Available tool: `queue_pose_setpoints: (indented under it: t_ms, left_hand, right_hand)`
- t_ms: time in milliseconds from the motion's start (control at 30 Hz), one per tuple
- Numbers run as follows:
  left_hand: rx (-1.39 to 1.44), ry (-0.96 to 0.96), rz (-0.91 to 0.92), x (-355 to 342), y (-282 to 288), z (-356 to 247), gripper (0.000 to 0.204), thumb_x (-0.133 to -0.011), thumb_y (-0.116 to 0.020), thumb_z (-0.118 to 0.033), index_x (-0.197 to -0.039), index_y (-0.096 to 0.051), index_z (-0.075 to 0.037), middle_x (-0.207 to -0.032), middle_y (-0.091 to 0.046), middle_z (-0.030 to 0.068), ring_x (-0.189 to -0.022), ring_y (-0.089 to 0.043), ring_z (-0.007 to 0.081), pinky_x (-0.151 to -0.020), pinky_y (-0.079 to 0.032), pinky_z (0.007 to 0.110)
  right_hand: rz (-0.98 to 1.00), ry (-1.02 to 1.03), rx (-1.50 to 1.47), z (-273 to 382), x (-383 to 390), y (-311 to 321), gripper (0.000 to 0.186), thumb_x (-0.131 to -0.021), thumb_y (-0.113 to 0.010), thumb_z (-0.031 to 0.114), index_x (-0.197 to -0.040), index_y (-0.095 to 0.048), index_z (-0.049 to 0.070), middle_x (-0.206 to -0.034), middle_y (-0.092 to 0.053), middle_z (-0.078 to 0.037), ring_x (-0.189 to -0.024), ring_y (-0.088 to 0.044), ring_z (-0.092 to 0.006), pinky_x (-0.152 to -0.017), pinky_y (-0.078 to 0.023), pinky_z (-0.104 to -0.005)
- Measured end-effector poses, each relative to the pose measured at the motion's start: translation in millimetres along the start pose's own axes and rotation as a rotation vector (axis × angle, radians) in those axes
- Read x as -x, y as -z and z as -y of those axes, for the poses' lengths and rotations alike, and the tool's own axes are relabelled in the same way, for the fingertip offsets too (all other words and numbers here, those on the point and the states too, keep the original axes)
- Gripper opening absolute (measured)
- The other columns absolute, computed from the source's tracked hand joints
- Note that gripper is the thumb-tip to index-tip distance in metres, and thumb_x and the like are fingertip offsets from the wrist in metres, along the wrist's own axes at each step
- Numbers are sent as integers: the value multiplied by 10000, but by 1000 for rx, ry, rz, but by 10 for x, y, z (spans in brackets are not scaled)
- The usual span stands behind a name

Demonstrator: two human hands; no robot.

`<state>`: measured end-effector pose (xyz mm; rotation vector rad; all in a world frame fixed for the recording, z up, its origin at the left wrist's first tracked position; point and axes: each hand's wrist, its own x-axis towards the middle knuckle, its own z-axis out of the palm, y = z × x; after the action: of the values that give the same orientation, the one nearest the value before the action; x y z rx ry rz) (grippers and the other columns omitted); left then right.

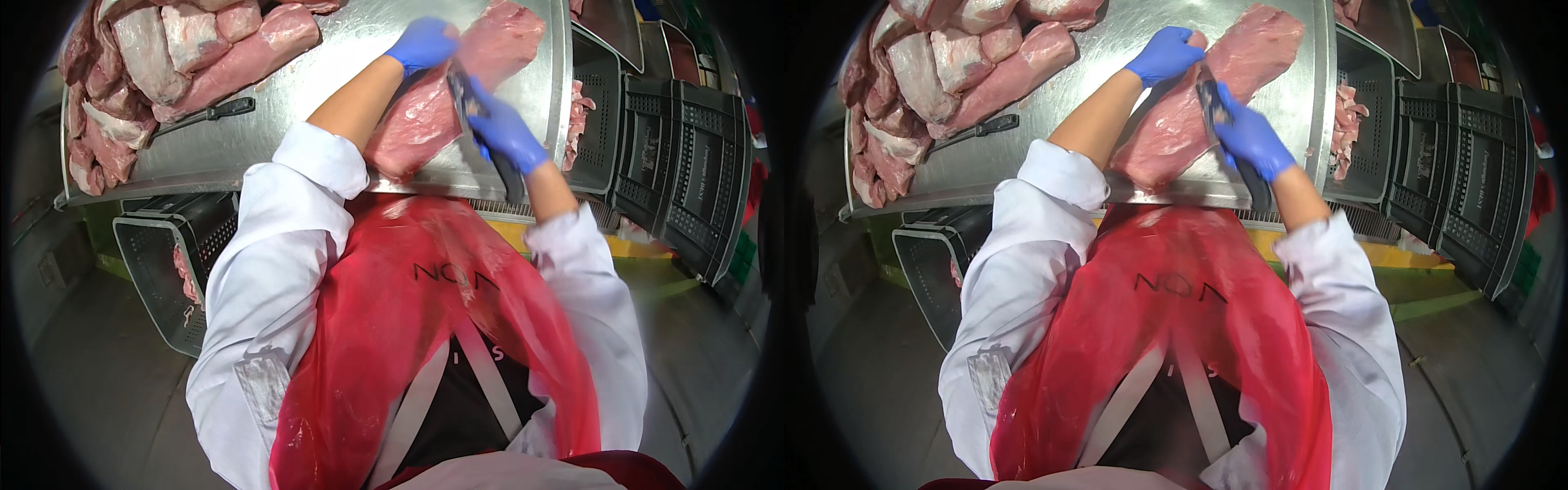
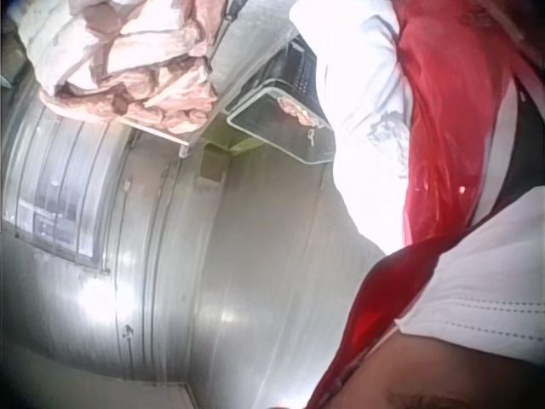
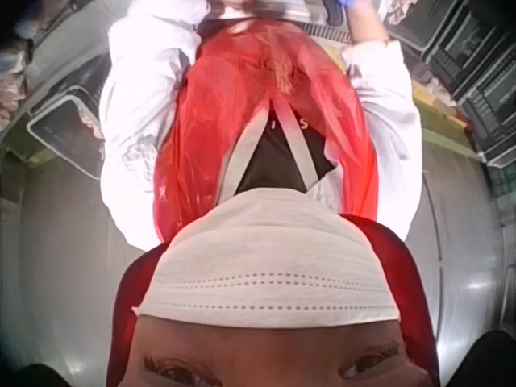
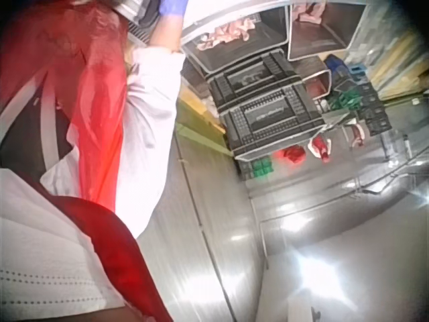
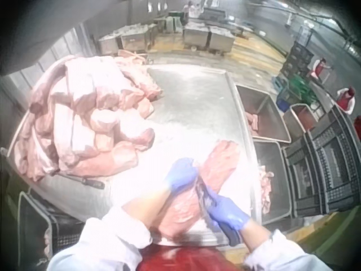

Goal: The person uses a knife to trim fat and cut large pieces of raw meat on a stainless steel table. They separate the meat into smaller portions and place the trimmed fat into a nearby crate. The person handles the meat with blue gloves and wears a red apron.

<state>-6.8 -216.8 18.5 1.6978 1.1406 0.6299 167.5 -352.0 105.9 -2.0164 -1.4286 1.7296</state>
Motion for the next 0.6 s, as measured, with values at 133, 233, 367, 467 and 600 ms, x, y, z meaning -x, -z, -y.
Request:
queue_pose_setpoints:
  t_ms: [133,233,367,467,600]
  left_hand:
    - [-27,-75,68,-92,-74,6,237,-799,-693,-211,-880,-717,10,-767,-700,116,-697,-647,178,-700,-526,326]
    - [250,-18,36,140,153,-288,274,-796,-690,-235,-877,-700,26,-798,-702,128,-719,-650,194,-700,-519,330]
    - [199,-156,41,235,91,-422,309,-793,-692,-266,-870,-686,34,-772,-673,126,-695,-626,206,-672,-499,342]
    - [165,-230,39,291,167,-467,292,-807,-684,-267,-860,-691,20,-705,-622,87,-662,-594,186,-641,-476,339]
    - [422,-311,-12,538,523,-690,217,-874,-633,-210,-925,-693,-7,-782,-616,41,-729,-581,140,-677,-469,314]
  right_hand:
    - [-142,216,59,17,-356,-201,714,-928,-563,176,-1587,-291,143,-886,-708,-182,-672,-665,-239,-679,-549,-351]
    - [-25,31,-18,-139,297,-450,730,-924,-558,101,-1598,-290,180,-903,-707,-133,-640,-630,-173,-636,-538,-329]
    - [-73,44,-94,-30,-42,-556,756,-929,-559,78,-1611,-261,214,-796,-653,-76,-590,-592,-126,-535,-504,-292]
    - [-83,28,-115,-39,-58,-784,760,-933,-562,44,-1613,-262,204,-774,-599,-46,-568,-560,-112,-496,-480,-275]
    - [18,-26,-190,-24,823,-1261,749,-948,-533,0,-1615,-263,209,-783,-597,-36,-543,-535,-92,-456,-447,-250]
